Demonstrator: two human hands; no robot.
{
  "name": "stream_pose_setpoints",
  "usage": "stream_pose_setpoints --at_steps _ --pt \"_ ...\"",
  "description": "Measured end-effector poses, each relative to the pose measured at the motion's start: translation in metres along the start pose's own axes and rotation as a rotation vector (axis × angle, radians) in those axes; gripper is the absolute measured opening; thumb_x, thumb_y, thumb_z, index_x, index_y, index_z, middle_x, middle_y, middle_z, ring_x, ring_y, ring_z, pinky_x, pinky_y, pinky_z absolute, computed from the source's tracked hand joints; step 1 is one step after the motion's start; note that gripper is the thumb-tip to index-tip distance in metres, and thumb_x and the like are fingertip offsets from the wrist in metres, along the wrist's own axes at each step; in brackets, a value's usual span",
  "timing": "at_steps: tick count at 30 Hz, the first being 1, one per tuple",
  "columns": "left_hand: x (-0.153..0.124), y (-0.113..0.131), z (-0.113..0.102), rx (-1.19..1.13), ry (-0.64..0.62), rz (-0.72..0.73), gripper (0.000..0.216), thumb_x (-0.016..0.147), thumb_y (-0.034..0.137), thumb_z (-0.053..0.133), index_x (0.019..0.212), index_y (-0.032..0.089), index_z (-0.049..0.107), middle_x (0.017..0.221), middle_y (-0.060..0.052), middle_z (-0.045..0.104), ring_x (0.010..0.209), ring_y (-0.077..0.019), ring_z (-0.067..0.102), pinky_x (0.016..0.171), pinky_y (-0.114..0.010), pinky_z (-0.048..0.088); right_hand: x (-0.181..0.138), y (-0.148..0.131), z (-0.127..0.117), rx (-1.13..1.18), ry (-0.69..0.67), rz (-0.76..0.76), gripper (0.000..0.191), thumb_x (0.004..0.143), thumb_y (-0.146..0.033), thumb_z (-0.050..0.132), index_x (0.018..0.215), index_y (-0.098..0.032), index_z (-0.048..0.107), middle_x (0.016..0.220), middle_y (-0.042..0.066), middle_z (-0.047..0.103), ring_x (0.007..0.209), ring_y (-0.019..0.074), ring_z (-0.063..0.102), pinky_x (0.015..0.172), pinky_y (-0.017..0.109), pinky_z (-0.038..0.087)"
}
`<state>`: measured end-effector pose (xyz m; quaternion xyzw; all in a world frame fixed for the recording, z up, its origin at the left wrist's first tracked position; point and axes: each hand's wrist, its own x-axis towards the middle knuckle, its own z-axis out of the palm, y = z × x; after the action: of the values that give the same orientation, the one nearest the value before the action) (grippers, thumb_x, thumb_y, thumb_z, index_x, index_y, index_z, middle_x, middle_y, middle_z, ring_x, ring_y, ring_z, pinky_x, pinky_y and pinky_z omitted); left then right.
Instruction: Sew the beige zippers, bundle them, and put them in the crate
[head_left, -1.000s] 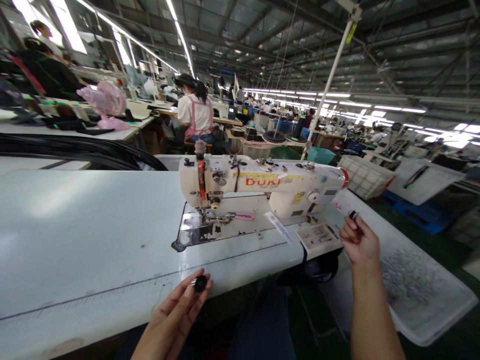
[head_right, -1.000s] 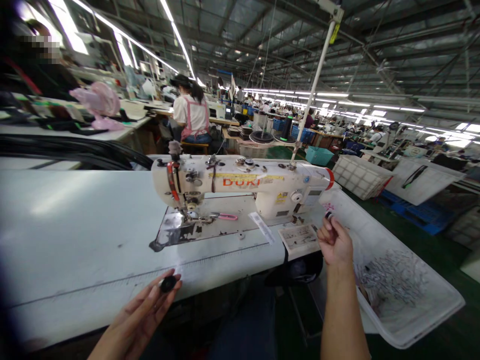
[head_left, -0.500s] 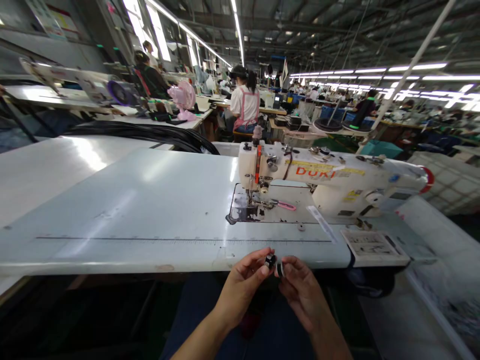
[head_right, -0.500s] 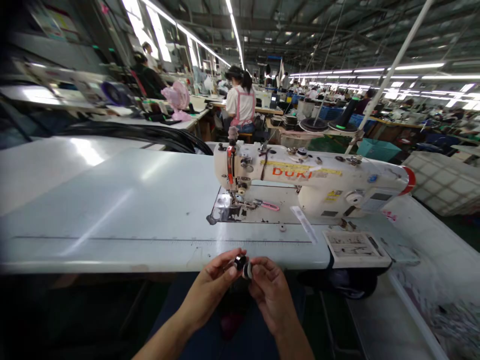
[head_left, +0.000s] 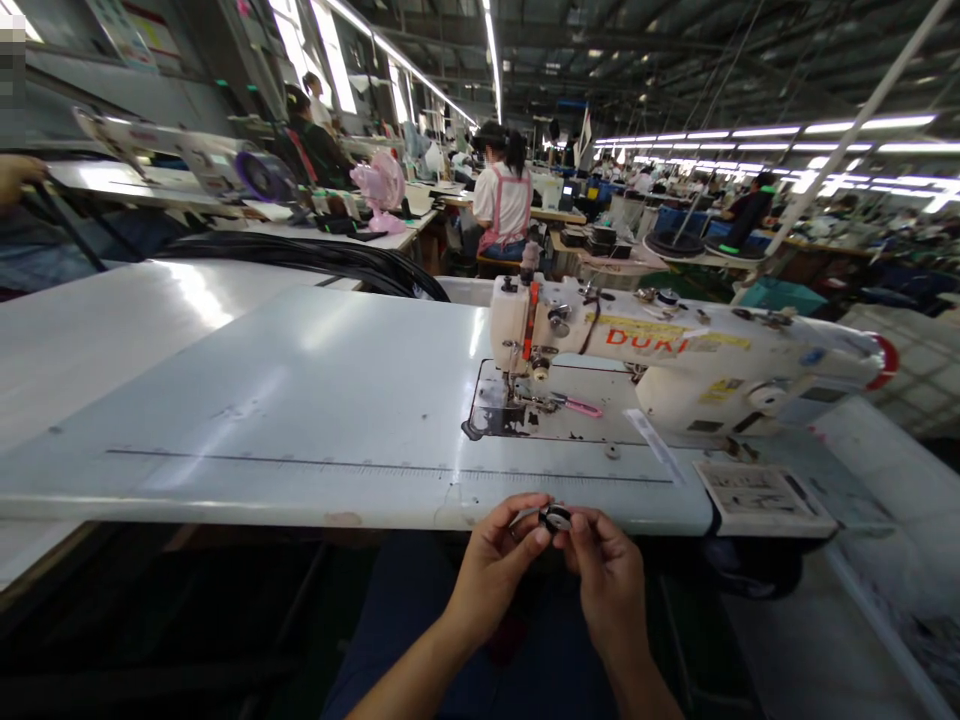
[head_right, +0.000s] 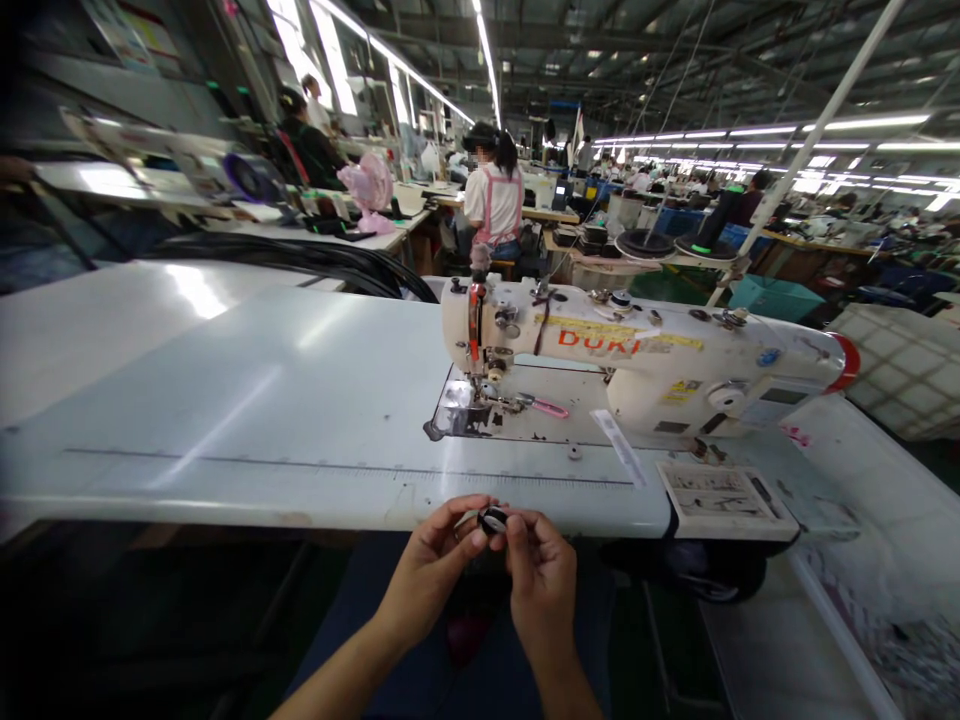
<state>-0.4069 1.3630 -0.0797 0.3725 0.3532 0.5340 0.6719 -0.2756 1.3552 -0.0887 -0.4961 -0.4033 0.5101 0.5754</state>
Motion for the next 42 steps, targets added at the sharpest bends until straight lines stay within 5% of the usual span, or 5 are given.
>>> stream_pose_setpoints --at_steps 13,19,24,34,42 --pt "0.000 0.002 -0.002 -0.016 0.067 0.085 0.027 0.071 0.016 0.074 0.097 0.021 0.067 0.106 -0.006 0.068 0.105 -0.0233 0.060 0.094 -0.034 0.046 0.005 0.013 0.003 0.248 -0.088 0.136 0.029 0.081 -0.045 0.063 0.078 -0.017 0.056 0.057 -0.006 0.038 0.049 0.0043 0.024 0.045 0.019 0.018" --pt "-0.001 -0.002 -0.002 -0.038 0.032 0.125 0.031 0.069 0.014 0.076 0.098 0.019 0.068 0.110 -0.008 0.067 0.107 -0.0224 0.060 0.092 -0.029 0.048 -0.001 0.001 0.012 -0.032 -0.018 -0.043 0.031 0.083 -0.046 0.058 0.078 -0.015 0.059 0.059 -0.003 0.048 0.050 0.0066 0.039 0.046 0.018 0.033" --pt "-0.002 -0.003 0.000 -0.079 0.065 0.110 0.028 0.072 0.013 0.073 0.099 0.018 0.066 0.105 -0.008 0.069 0.104 -0.0204 0.062 0.092 -0.029 0.048 -0.006 -0.003 0.020 -0.125 0.062 -0.192 0.019 0.084 -0.036 0.059 0.084 -0.017 0.058 0.077 0.003 0.063 0.070 0.0131 0.060 0.065 0.022 0.050" --pt "-0.002 -0.005 -0.007 -0.129 0.111 0.059 0.032 0.073 0.013 0.073 0.104 0.017 0.063 0.104 -0.008 0.070 0.100 -0.0181 0.063 0.093 -0.028 0.047 -0.005 -0.013 0.004 -0.547 -0.042 -0.623 0.012 0.087 -0.015 0.054 0.093 -0.019 0.063 0.084 0.002 0.059 0.077 0.0113 0.058 0.070 0.022 0.047" --pt "-0.003 -0.004 -0.007 -0.137 0.108 0.010 0.028 0.075 0.016 0.072 0.102 0.016 0.064 0.095 -0.005 0.070 0.091 -0.0141 0.064 0.087 -0.024 0.049 0.002 -0.024 0.001 -0.626 -0.008 -0.610 0.006 0.087 -0.017 0.055 0.085 -0.019 0.060 0.078 0.000 0.056 0.069 0.0103 0.051 0.060 0.023 0.041"
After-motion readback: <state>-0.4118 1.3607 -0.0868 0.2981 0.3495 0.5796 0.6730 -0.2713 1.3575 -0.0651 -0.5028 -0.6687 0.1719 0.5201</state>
